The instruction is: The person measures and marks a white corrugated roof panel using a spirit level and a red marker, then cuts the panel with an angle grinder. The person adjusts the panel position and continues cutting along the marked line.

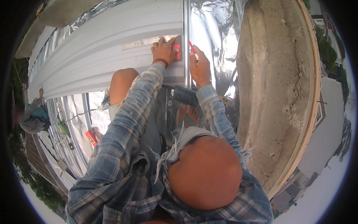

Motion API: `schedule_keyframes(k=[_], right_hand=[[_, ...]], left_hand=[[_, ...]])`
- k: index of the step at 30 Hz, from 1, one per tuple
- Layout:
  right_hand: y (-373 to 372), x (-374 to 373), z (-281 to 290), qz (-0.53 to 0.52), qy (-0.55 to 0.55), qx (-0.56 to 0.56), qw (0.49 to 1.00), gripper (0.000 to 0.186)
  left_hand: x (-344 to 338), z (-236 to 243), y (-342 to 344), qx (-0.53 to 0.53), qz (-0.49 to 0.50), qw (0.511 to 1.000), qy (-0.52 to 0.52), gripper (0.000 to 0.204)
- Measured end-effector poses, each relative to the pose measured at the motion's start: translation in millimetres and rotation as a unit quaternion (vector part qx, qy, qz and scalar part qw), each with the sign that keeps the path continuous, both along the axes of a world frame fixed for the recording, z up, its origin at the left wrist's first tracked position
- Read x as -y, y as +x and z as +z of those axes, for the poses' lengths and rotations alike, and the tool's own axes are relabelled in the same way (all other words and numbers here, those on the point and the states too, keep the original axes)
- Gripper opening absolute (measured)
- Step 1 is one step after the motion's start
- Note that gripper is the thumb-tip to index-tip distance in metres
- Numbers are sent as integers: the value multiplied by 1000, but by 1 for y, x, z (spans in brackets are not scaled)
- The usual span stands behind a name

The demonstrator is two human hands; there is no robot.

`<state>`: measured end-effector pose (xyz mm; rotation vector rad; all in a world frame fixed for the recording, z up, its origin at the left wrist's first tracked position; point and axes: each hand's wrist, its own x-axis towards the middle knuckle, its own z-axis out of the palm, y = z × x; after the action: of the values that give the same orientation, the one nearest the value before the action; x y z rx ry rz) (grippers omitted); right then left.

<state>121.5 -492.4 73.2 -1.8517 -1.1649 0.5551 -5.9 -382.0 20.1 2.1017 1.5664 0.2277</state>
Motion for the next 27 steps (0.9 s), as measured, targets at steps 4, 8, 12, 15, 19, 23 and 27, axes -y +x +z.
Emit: schedule_keyframes(k=[4,8,12,15,19,23,27], right_hand=[[-2,-3,-2,8,-1,24,1000,39],[-7,-9,4,10,-3,13,1000,39],[-5,-12,3,13,1,17,1000,39],[-6,-13,2,20,0,26,999,42],[-2,-13,-1,24,10,23,999,44],[-2,-14,-1,21,15,13,1000,44],[0,-8,-1,2,13,-9,1000,43]], left_hand=[[-1,2,-2,12,-6,1000,-6,59],[-1,-2,-3,-3,-5,1000,8,58],[1,-8,2,-6,-6,1000,30,55],[3,-6,1,-26,-1,999,30,54],[6,-7,3,-15,13,999,44,54],[1,-6,2,4,4,1000,28,54],[6,6,1,73,14,997,-26,56]])
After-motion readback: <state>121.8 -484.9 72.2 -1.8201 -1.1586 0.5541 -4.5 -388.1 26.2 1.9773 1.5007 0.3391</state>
